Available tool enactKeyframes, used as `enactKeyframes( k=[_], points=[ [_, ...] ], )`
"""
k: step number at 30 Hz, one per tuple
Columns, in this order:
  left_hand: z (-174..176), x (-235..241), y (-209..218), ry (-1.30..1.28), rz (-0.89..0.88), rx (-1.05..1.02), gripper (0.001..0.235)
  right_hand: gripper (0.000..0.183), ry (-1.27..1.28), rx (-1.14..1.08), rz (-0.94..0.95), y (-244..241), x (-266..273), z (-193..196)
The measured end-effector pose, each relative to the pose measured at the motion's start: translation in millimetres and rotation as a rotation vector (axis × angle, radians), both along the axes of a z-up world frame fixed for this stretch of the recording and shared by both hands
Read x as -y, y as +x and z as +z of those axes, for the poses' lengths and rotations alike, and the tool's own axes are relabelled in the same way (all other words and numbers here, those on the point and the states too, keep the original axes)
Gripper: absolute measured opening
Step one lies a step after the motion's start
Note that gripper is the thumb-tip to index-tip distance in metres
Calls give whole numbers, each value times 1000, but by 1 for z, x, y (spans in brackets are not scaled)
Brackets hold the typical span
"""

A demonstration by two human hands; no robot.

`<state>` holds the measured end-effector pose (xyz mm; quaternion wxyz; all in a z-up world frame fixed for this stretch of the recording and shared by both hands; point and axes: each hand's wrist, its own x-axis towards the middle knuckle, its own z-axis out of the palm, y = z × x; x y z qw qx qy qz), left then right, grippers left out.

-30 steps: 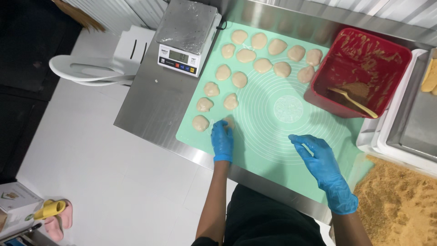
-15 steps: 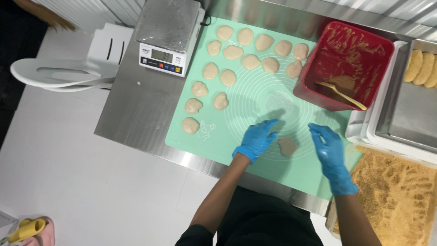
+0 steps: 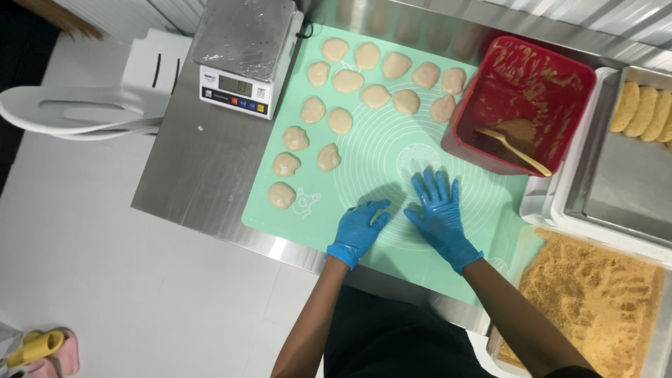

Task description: The person fills flattened dough pieces with a brown paste, rolls them into logs, coats them in breadcrumbs, and places them on a tray. The process is repeated for multiple units.

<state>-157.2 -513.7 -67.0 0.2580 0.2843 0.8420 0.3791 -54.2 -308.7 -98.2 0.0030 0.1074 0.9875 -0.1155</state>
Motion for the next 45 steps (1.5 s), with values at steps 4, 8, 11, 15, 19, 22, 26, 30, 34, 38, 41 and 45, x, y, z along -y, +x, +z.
enactKeyframes(
  k=[4,8,11,15,19,22,26,30,34,38,41,45],
  points=[
    [-3,10,-3,32,32,-45,40,63,-444,-290,-168,7,-17,-2],
    [-4,13,-10,3,45,-14,39,63,-371,-267,-125,14,-20,7],
    [-4,11,-13,-46,-5,-53,39,70,-135,-109,133,0,1,8],
    [-6,10,-9,-1,-28,-54,38,52,75,198,419,-17,10,17],
    [-9,17,5,18,-6,-104,37,72,-24,-108,213,-13,13,26],
    [-6,24,9,-27,-3,-81,38,73,50,-47,209,-13,27,24],
    [-3,24,14,2,-41,-94,39,74,-97,-165,45,-11,27,7],
    [-7,22,20,-21,-74,-79,39,54,-1156,-472,-418,3,0,-3],
    [-14,25,27,5,-101,-89,39,48,-1241,-378,-427,17,-23,12],
    [-24,24,33,33,-148,-124,39,38,-363,-28,260,21,-29,39],
    [-34,20,39,11,-175,-94,39,23,75,367,584,13,-28,53],
    [-54,10,45,265,-42,326,44,44,-39,239,495,2,-37,70]
  ],
)
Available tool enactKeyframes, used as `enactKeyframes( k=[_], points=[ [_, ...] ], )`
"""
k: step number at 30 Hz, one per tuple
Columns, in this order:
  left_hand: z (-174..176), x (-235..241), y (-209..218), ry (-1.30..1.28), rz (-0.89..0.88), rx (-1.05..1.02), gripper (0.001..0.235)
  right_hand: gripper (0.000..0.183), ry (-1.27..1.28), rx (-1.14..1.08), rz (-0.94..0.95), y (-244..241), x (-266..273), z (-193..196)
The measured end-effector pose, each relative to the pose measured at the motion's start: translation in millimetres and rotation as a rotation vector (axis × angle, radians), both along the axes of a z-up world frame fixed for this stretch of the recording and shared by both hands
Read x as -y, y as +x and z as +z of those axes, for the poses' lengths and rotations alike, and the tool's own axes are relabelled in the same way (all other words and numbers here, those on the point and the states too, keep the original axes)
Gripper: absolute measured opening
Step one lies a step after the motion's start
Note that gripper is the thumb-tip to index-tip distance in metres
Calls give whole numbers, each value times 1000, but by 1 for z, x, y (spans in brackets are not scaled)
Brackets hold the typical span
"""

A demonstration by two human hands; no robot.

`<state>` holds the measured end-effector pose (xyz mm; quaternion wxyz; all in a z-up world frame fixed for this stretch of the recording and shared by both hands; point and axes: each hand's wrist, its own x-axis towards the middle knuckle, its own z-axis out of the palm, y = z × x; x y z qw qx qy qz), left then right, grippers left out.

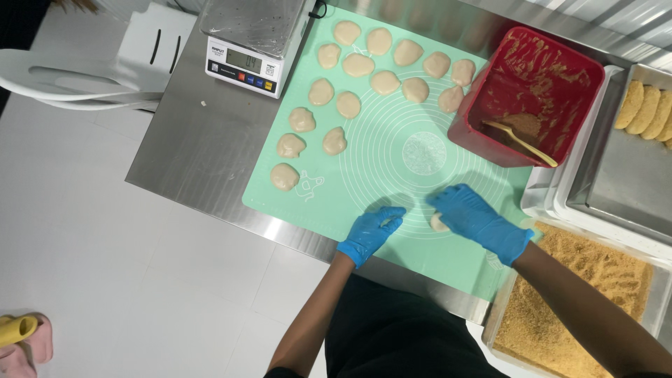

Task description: The person fills flattened dough pieces with a brown paste, rolls them into logs, coats them in breadcrumbs, and places them on a tray. The process is repeated for multiple units.

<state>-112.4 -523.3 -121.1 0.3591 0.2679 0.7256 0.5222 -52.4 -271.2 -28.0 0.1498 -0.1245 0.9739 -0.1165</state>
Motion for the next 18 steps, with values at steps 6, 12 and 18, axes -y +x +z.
enactKeyframes(
  k=[6,12,18],
  points=[
    [-14,-54,-5,682,241,934,58,27,-243,346,-325,6,-32,58],
    [28,-104,27,937,5,1106,60,41,-439,216,-523,13,-31,96],
    [36,-111,13,541,196,863,45,36,-295,96,-474,5,-53,107]
  ],
)
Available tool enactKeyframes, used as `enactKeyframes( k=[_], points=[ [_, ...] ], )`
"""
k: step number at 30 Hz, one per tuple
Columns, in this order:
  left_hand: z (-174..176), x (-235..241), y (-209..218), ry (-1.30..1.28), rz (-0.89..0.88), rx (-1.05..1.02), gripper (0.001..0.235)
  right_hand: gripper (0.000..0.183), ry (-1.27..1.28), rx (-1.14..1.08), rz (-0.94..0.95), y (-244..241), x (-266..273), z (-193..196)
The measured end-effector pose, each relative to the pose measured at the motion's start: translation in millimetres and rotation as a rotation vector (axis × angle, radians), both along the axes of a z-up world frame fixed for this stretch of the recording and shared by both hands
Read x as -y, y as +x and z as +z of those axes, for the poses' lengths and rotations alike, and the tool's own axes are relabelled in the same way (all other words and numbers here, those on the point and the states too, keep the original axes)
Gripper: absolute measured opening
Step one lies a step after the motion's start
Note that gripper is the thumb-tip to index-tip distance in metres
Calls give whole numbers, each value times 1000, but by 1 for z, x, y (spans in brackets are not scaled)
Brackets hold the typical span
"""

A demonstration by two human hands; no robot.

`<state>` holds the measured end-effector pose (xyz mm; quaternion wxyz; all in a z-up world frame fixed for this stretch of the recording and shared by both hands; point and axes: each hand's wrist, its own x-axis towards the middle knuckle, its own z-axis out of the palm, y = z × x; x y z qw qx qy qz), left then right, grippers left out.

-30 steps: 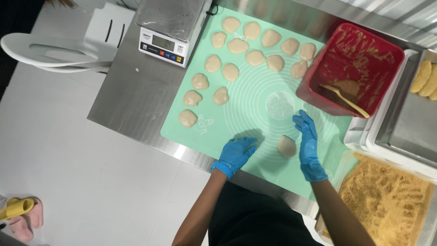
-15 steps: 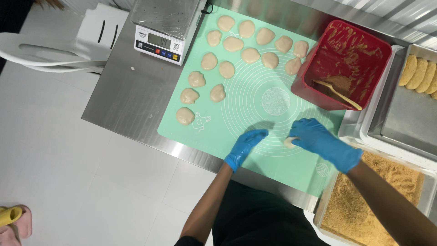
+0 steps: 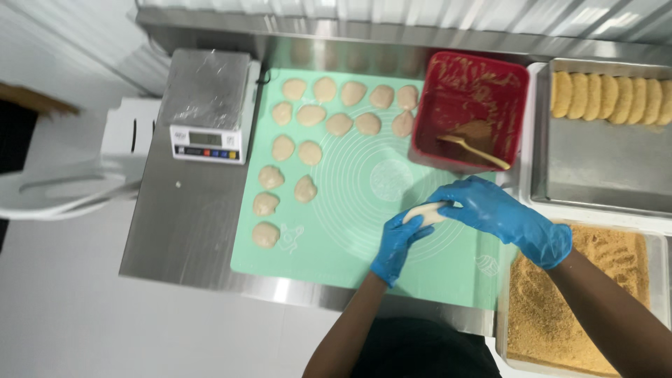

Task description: The person fills flattened dough pieces with a brown paste, rolls them into logs, coats them in breadcrumbs, and places them on a tray. The process is repeated for multiple units.

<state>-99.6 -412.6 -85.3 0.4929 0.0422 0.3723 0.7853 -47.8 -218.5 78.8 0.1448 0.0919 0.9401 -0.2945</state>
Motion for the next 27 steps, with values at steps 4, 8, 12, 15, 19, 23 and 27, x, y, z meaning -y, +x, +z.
enactKeyframes(
  k=[4,8,12,15,19,23,27],
  points=[
    [-8,-2,-29,-206,-38,-147,40,31,-25,-104,-241,-24,-48,-4],
    [6,2,-51,-419,-156,-335,42,22,501,146,-155,-64,-96,-37],
    [35,-11,-70,-496,-494,-508,47,16,654,26,25,-76,-127,-68],
    [48,-26,-78,-485,-667,-503,54,12,648,-202,97,-71,-161,-60],
    [43,-72,-83,-551,-881,-616,67,7,767,275,350,-83,-186,-40],
    [26,-115,-85,-480,-950,-729,77,12,697,269,426,-88,-191,-40],
    [16,-133,-84,-499,-925,-611,76,14,670,298,486,-91,-189,-55]
  ],
)
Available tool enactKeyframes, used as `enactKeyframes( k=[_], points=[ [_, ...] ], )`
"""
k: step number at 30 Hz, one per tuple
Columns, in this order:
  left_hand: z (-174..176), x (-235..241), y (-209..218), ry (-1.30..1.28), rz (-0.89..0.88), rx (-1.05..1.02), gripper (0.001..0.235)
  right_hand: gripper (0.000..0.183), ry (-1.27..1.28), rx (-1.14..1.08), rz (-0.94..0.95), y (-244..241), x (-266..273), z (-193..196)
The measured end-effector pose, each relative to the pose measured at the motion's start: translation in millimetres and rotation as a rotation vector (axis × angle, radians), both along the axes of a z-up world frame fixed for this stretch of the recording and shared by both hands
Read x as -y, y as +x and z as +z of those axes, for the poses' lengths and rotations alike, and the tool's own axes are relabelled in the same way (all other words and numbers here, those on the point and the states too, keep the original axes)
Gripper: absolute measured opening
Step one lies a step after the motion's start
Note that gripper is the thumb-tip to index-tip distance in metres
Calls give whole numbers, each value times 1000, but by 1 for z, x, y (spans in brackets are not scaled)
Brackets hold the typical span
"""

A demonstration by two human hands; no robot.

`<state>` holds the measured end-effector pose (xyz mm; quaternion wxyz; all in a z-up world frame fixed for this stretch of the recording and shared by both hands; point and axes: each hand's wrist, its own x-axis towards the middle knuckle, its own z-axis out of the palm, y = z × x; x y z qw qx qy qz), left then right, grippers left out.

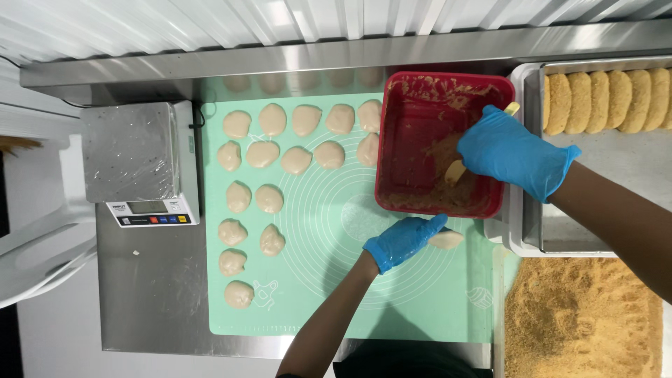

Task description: The person fills flattened dough pieces with a brown paste, rolls them into logs, coats them in breadcrumbs, and places them on a tray. The process is repeated for multiple units.

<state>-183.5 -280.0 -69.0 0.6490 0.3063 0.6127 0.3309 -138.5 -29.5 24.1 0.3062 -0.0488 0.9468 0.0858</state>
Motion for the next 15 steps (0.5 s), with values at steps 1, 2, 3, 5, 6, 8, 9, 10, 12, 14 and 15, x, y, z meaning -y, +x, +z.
enactKeyframes(
  k=[1,2,3,5,6,8,9,10,12,14,15],
  points=[
    [0,-1,1,1,7,8,76,15,-39,29,-50,-1,1,-4],
    [0,-2,1,4,13,16,76,16,-76,59,-100,-2,1,-7],
    [1,-2,2,3,26,33,76,18,-113,88,-150,-4,2,-9],
    [1,-6,1,6,54,61,75,19,-167,93,-254,-9,4,-15],
    [3,-5,3,19,59,64,75,21,-193,95,-306,-11,6,-18],
    [3,-5,6,46,70,68,76,23,-200,194,-366,-14,9,-24],
    [3,-5,7,47,64,60,76,24,-203,244,-396,-15,10,-27],
    [2,-6,7,49,57,53,76,25,-234,249,-444,-16,10,-30],
    [-1,-7,8,64,56,52,76,27,-293,255,-542,-18,10,-34],
    [-6,-6,10,95,68,65,76,33,-315,296,-555,-20,9,-37],
    [-9,-5,11,91,78,89,75,36,-325,315,-562,-22,8,-38]
  ],
)
